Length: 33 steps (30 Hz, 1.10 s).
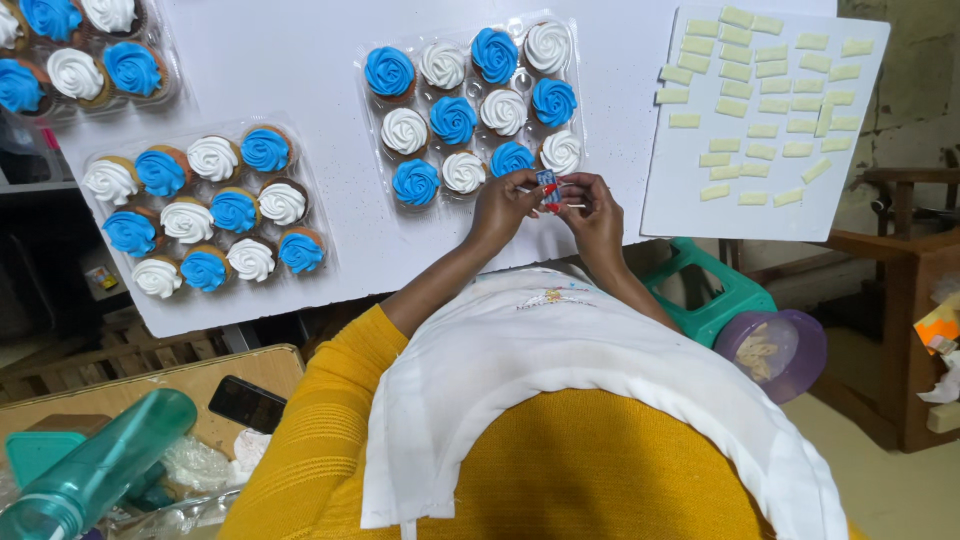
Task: The person organizes trays of cupcakes on a table and attaches small labels or decorations to the tops of the cupcakes by hand.
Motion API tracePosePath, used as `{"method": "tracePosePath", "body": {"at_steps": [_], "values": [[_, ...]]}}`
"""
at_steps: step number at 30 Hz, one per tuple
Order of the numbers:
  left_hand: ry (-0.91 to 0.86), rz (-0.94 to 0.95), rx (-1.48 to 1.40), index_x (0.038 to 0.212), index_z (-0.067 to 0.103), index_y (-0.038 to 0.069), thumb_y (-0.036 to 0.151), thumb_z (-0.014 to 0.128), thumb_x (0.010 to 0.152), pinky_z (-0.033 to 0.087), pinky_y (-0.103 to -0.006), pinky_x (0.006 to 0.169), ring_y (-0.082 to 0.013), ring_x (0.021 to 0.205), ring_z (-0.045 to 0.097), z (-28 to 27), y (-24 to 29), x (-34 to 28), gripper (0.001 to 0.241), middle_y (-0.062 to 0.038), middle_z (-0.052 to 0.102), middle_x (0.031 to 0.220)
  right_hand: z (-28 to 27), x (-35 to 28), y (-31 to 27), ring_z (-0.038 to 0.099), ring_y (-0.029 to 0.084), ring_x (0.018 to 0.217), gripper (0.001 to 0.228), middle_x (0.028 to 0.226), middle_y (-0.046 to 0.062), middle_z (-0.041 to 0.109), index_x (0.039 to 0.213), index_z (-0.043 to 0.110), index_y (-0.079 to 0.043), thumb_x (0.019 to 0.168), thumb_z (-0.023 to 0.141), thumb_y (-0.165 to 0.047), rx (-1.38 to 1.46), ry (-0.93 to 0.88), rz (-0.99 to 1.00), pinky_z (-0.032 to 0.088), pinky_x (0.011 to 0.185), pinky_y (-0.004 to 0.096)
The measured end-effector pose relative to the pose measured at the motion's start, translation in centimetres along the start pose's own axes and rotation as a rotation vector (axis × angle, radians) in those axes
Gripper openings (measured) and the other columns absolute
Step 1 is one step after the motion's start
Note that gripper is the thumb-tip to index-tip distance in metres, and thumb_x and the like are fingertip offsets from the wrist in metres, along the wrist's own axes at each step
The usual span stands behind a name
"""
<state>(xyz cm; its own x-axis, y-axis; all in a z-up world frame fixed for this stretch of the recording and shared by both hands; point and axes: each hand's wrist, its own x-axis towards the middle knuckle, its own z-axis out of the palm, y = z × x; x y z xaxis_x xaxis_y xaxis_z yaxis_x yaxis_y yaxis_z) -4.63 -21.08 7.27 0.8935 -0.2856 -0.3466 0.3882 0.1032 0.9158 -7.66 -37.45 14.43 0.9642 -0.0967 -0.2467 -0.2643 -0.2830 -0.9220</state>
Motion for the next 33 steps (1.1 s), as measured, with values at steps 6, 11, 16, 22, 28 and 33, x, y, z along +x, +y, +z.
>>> {"method": "tracePosePath", "body": {"at_steps": [6, 11, 16, 22, 28, 33], "values": [[0.213, -0.15, -0.254, 0.117, 0.055, -0.012, 0.002, 0.062, 0.098, 0.067, -0.0252, 0.064, -0.0213, 0.075, 0.076, 3.2, 1.1, 0.1, 0.024, -0.017, 0.069, 0.09, -1.9, 1.4, -1.0, 0.074, 0.031, 0.093, 0.033, 0.103, 0.019, 0.071, 0.119, 0.067, -0.001, 0.089, 0.081, 0.005, -0.11, 0.012, -0.148, 0.062, 0.082, 0.039], [0.274, -0.118, -0.115, 0.106, 0.061, -0.004, 0.008, 0.069, 0.097, 0.051, -0.0146, 0.054, -0.0109, 0.072, 0.071, 4.4, 0.9, 0.9, 0.017, -0.009, 0.07, 0.083, -3.3, 2.8, -2.1, 0.073, 0.032, 0.09, 0.025, 0.1, 0.021, 0.068, 0.114, 0.074, 0.004, 0.09, 0.078, 0.008, -0.361, -0.014, -0.331, 0.064, 0.079, 0.04], [0.31, -0.084, -0.102, 0.107, 0.062, -0.003, 0.007, 0.07, 0.097, 0.055, -0.0205, 0.058, -0.0111, 0.067, 0.068, 4.8, -2.0, 2.6, 0.017, -0.012, 0.07, 0.081, -4.4, 4.9, -0.5, 0.073, 0.033, 0.088, 0.022, 0.098, 0.021, 0.069, 0.11, 0.077, 0.001, 0.089, 0.082, 0.003, -0.378, -0.068, -0.439, 0.062, 0.076, 0.041], [0.336, -0.077, -0.095, 0.11, 0.063, 0.0, 0.008, 0.068, 0.098, 0.054, -0.0224, 0.064, -0.0085, 0.068, 0.063, 5.1, 0.5, 1.9, 0.015, -0.012, 0.072, 0.086, -5.1, 5.9, -0.4, 0.072, 0.034, 0.085, 0.023, 0.097, 0.021, 0.071, 0.112, 0.079, -0.001, 0.089, 0.083, -0.002, -0.419, -0.11, -0.516, 0.06, 0.075, 0.043], [0.539, 0.328, 0.503, 0.114, 0.064, 0.016, 0.007, 0.078, 0.091, 0.049, -0.0361, 0.077, -0.0229, 0.085, 0.061, 4.3, 4.2, 1.2, 0.029, -0.004, 0.06, 0.107, -5.7, 7.9, 2.3, 0.069, 0.033, 0.088, 0.019, 0.097, 0.018, 0.07, 0.109, 0.081, -0.003, 0.09, 0.085, -0.004, -0.54, -0.053, -0.579, 0.055, 0.076, 0.041], [0.404, 0.53, 0.949, 0.111, 0.068, 0.022, 0.017, 0.067, 0.101, 0.042, -0.0472, 0.093, -0.0326, 0.128, 0.049, 2.8, 3.3, 1.7, 0.012, -0.003, 0.051, 0.136, -5.1, 8.5, 3.4, 0.065, 0.032, 0.089, 0.016, 0.097, 0.016, 0.069, 0.106, 0.08, -0.004, 0.091, 0.083, -0.006, -0.631, -0.063, -0.613, 0.052, 0.072, 0.042]]}}
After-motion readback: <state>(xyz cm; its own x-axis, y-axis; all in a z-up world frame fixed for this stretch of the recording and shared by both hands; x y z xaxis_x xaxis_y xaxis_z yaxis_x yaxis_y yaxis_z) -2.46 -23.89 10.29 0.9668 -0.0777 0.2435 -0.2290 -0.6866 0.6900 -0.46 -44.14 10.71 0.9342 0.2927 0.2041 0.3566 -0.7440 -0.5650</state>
